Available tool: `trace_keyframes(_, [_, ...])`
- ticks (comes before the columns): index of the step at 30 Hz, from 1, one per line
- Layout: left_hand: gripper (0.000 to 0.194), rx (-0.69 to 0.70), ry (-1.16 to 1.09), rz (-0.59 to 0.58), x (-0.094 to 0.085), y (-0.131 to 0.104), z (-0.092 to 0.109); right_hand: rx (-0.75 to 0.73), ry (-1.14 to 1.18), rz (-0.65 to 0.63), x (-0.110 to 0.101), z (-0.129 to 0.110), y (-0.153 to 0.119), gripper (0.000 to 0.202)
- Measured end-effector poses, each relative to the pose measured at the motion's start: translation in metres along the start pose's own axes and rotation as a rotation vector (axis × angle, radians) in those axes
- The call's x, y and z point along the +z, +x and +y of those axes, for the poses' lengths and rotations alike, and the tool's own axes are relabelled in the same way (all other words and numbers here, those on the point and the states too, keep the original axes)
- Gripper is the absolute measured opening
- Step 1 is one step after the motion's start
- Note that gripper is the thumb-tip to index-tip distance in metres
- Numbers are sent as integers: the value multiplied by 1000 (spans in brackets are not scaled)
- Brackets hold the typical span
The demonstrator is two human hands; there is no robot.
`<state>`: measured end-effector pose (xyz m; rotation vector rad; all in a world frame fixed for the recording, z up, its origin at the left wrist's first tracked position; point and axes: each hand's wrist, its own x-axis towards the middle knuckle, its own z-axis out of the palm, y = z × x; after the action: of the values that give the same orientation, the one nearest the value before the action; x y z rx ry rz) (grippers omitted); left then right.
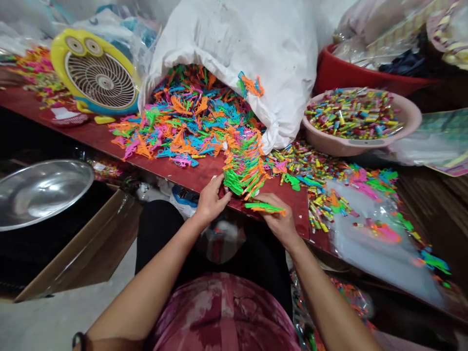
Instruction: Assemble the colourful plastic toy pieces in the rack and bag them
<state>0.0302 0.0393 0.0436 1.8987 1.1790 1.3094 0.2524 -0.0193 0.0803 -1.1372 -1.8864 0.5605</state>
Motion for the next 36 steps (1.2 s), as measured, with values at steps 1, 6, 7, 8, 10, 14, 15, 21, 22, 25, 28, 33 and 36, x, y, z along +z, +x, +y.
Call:
trace_keyframes(1, [45, 10, 22, -5, -1, 1, 0, 10, -10, 1, 1, 2, 2, 20])
trace_keyframes(6, [43, 33, 76, -35, -3, 1, -2, 44, -24, 13, 6, 10, 10, 16])
trace_keyframes(7, [43, 34, 77, -45, -4, 1, -4, 55, -21, 20, 8, 11, 11, 15])
trace_keyframes(8, [45, 36, 73, -54, -5, 2, -6, 71, -12, 34, 11, 12, 11, 14])
trace_keyframes(10, [48, 30, 43, -67, -6, 2, -9, 125, 25, 92, 17, 14, 11, 12])
trace_keyframes(14, [57, -14, -50, -86, -11, 5, -12, 217, 97, 210, 28, 20, 7, 15])
trace_keyframes(15, [58, -23, -80, -92, -12, 6, -13, 213, 93, 226, 30, 22, 6, 15])
trace_keyframes(21, [62, -48, -230, -117, -12, 8, -21, 179, 19, 277, 34, 23, 6, 14])
trace_keyframes(22, [62, -52, -244, -118, -12, 8, -22, 180, 13, 271, 34, 22, 6, 14])
trace_keyframes(25, [60, -51, -282, -127, -13, 8, -22, 166, -14, 223, 31, 19, 7, 13])
trace_keyframes(28, [58, -47, -265, -124, -15, 7, -19, 110, -76, 140, 25, 15, 10, 11])
trace_keyframes(33, [57, -48, -159, -114, -16, 6, -18, 16, -258, -70, 19, 2, 19, 15])
trace_keyframes(36, [58, -24, -119, -112, -15, 6, -18, -2, -385, -82, 22, -6, 20, 21])
